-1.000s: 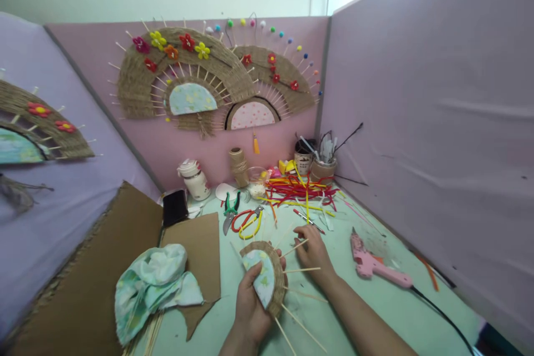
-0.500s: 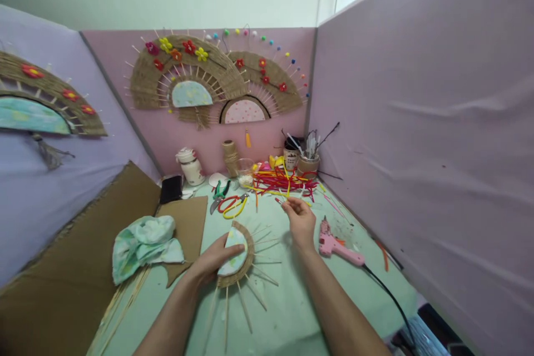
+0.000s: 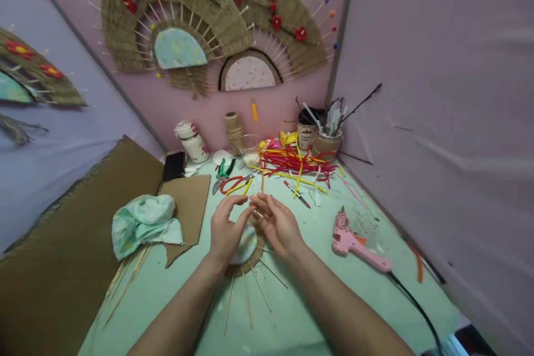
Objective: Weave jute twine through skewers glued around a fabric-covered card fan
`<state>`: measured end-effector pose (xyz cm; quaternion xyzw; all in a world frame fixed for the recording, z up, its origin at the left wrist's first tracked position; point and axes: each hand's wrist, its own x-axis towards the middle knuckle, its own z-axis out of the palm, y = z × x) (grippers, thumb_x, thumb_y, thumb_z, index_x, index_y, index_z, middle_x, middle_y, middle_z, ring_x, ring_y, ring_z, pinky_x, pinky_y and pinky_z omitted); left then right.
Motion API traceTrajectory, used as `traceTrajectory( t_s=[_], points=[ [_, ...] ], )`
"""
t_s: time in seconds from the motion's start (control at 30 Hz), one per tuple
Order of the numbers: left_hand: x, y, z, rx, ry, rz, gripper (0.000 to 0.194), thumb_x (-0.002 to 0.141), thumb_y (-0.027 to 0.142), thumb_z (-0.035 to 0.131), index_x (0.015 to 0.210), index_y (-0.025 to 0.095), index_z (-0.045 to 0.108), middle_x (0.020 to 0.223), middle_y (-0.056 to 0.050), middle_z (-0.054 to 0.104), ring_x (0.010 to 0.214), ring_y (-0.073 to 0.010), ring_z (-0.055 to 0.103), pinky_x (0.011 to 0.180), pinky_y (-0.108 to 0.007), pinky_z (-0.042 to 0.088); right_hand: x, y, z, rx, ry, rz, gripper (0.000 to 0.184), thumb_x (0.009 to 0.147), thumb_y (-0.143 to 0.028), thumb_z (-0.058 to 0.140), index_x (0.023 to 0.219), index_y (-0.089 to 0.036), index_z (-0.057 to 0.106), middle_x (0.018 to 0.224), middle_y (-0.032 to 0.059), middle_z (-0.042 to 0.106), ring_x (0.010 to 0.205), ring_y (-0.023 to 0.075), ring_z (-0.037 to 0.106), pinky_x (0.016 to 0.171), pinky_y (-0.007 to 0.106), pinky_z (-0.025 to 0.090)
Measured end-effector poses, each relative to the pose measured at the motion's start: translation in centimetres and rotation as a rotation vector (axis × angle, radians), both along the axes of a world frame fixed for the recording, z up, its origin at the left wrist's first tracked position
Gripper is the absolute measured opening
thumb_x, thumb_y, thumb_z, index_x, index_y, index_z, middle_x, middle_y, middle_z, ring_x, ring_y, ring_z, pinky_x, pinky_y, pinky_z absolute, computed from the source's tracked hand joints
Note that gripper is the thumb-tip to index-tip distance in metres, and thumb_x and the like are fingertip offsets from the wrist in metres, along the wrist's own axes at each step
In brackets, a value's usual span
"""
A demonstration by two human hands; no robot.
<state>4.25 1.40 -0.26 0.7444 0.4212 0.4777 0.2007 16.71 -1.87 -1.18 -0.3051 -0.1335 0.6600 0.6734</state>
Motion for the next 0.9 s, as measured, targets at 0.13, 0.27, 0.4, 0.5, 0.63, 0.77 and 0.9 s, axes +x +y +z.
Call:
traceTrajectory(
  t_s=[0.13, 0.27, 0.4, 0.5, 0.63, 0.77, 0.9],
  points=[
    [-0.1, -0.2, -1.1, 0.023, 0.005, 0.057, 0.013, 0.078, 0.028, 0.064, 0.088, 0.021, 0.062, 0.088, -0.004, 0.067, 0.087, -0.0193, 0.059, 0.082, -0.034, 0.043, -0.5, -0.6, 0.0, 0.014, 0.016, 0.068, 0.026, 0.081, -0.040, 0.061, 0.097, -0.020, 0.065, 0.114, 0.0077, 0.067, 0.110, 0.0204, 0.058, 0.094, 0.036, 0.046],
    [-0.8, -0.3, -1.4, 0.005, -0.005, 0.083, 0.008, 0.082, 0.027, 0.060, 0.086, 0.020, 0.063, 0.084, -0.004, 0.066, 0.082, -0.0176, 0.059, 0.079, -0.032, 0.043, -1.0, -1.0, 0.2, 0.023, 0.016, 0.121, 0.028, 0.082, -0.041, 0.061, 0.101, -0.020, 0.064, 0.120, 0.0083, 0.064, 0.116, 0.0206, 0.054, 0.100, 0.038, 0.041],
    [-0.9, -0.3, -1.3, 0.024, -0.035, 0.090, 0.009, 0.085, 0.023, 0.054, 0.083, 0.020, 0.062, 0.081, -0.003, 0.066, 0.081, -0.0158, 0.058, 0.077, -0.030, 0.043, -1.2, -1.2, 0.2, 0.030, -0.006, 0.141, 0.029, 0.083, -0.041, 0.059, 0.104, -0.020, 0.064, 0.125, 0.0082, 0.061, 0.122, 0.0208, 0.049, 0.099, 0.037, 0.041],
    [-0.9, -0.1, -1.4, 0.007, -0.002, 0.088, 0.011, 0.087, 0.023, 0.051, 0.081, 0.019, 0.060, 0.080, -0.003, 0.064, 0.079, -0.0158, 0.056, 0.075, -0.030, 0.043, -1.1, -1.3, 0.1, 0.026, -0.008, 0.150, 0.030, 0.084, -0.040, 0.058, 0.104, -0.019, 0.064, 0.125, 0.0092, 0.061, 0.122, 0.0211, 0.049, 0.098, 0.037, 0.042],
    [-1.4, 0.4, -1.6, -0.033, 0.041, 0.137, 0.013, 0.088, 0.024, 0.047, 0.081, 0.019, 0.056, 0.079, -0.004, 0.060, 0.076, -0.0158, 0.054, 0.072, -0.030, 0.042, -1.0, -1.1, 0.0, -0.017, 0.030, 0.195, 0.030, 0.084, -0.041, 0.057, 0.103, -0.020, 0.063, 0.123, 0.0090, 0.061, 0.119, 0.0218, 0.052, 0.096, 0.038, 0.044],
    [-1.8, 0.9, -1.6, -0.083, 0.007, 0.194, 0.012, 0.088, 0.023, 0.045, 0.084, 0.018, 0.055, 0.081, -0.004, 0.059, 0.077, -0.0153, 0.054, 0.071, -0.029, 0.043, -0.7, -0.8, -0.2, -0.071, 0.087, 0.220, 0.028, 0.085, -0.042, 0.055, 0.100, -0.020, 0.064, 0.117, 0.0086, 0.065, 0.113, 0.0213, 0.058, 0.093, 0.036, 0.046],
    [-1.6, 0.8, -1.8, -0.149, -0.107, 0.101, 0.009, 0.087, 0.020, 0.047, 0.087, 0.018, 0.055, 0.091, -0.006, 0.062, 0.086, -0.0156, 0.058, 0.077, -0.029, 0.045, -0.3, -0.5, -0.3, -0.115, 0.170, 0.221, 0.027, 0.088, -0.040, 0.050, 0.097, -0.019, 0.065, 0.106, 0.0071, 0.069, 0.106, 0.0192, 0.062, 0.092, 0.034, 0.048]
  ],
)
